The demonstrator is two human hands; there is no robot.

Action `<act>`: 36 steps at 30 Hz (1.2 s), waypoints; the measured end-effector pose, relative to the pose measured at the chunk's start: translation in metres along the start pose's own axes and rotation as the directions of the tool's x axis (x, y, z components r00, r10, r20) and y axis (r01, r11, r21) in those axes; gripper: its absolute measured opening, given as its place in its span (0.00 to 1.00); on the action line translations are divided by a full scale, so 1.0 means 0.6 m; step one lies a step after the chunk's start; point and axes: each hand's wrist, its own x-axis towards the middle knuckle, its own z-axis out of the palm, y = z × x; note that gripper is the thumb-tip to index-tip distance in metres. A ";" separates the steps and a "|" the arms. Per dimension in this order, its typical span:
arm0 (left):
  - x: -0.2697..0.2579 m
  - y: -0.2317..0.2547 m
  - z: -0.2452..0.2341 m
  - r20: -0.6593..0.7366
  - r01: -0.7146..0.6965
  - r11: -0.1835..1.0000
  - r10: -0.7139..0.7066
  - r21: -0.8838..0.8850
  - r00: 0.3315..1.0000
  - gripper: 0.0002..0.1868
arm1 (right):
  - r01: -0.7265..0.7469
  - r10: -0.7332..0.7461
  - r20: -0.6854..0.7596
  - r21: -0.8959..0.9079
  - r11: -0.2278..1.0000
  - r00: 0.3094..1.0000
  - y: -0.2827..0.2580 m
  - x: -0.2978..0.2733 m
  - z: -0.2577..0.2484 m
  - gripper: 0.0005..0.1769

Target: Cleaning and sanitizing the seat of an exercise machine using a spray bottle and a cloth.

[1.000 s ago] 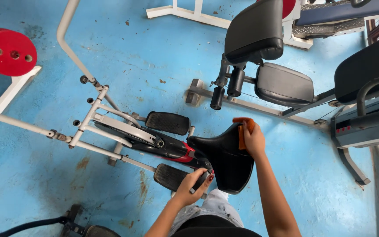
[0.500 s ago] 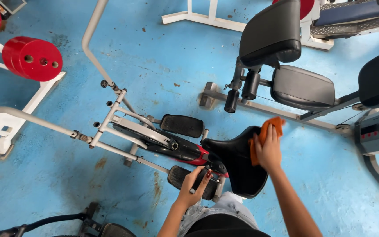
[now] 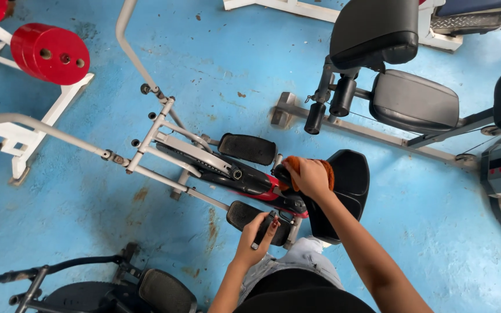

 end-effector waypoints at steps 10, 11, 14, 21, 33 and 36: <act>0.007 0.005 -0.012 -0.038 -0.017 1.000 0.017 0.008 0.999 0.18 | 0.059 -0.073 -0.070 -0.185 0.981 0.995 0.072 -0.097 -0.010 0.40; 0.004 0.008 -0.012 -0.045 -0.021 0.999 0.022 0.027 0.999 0.17 | -0.010 -0.017 -0.120 -0.216 0.976 0.993 0.076 -0.089 0.001 0.40; -0.005 0.007 -0.018 -0.003 0.037 0.996 -0.036 0.078 0.999 0.21 | -0.046 0.086 0.142 -0.260 0.964 0.986 0.032 0.024 -0.005 0.39; -0.029 -0.051 -0.015 -0.006 0.078 0.952 -0.080 0.297 0.997 0.28 | 0.067 0.050 0.431 -0.251 0.966 0.901 -0.092 0.081 0.093 0.45; -0.010 -0.020 -0.030 0.009 0.077 0.972 -0.081 0.223 0.997 0.23 | 0.352 -0.409 -0.081 -0.379 0.856 0.909 -0.018 -0.035 0.031 0.45; 0.001 -0.014 -0.026 -0.003 0.094 0.975 -0.096 0.200 0.995 0.24 | 0.062 -0.040 0.100 -0.230 0.971 0.994 -0.040 0.047 0.049 0.51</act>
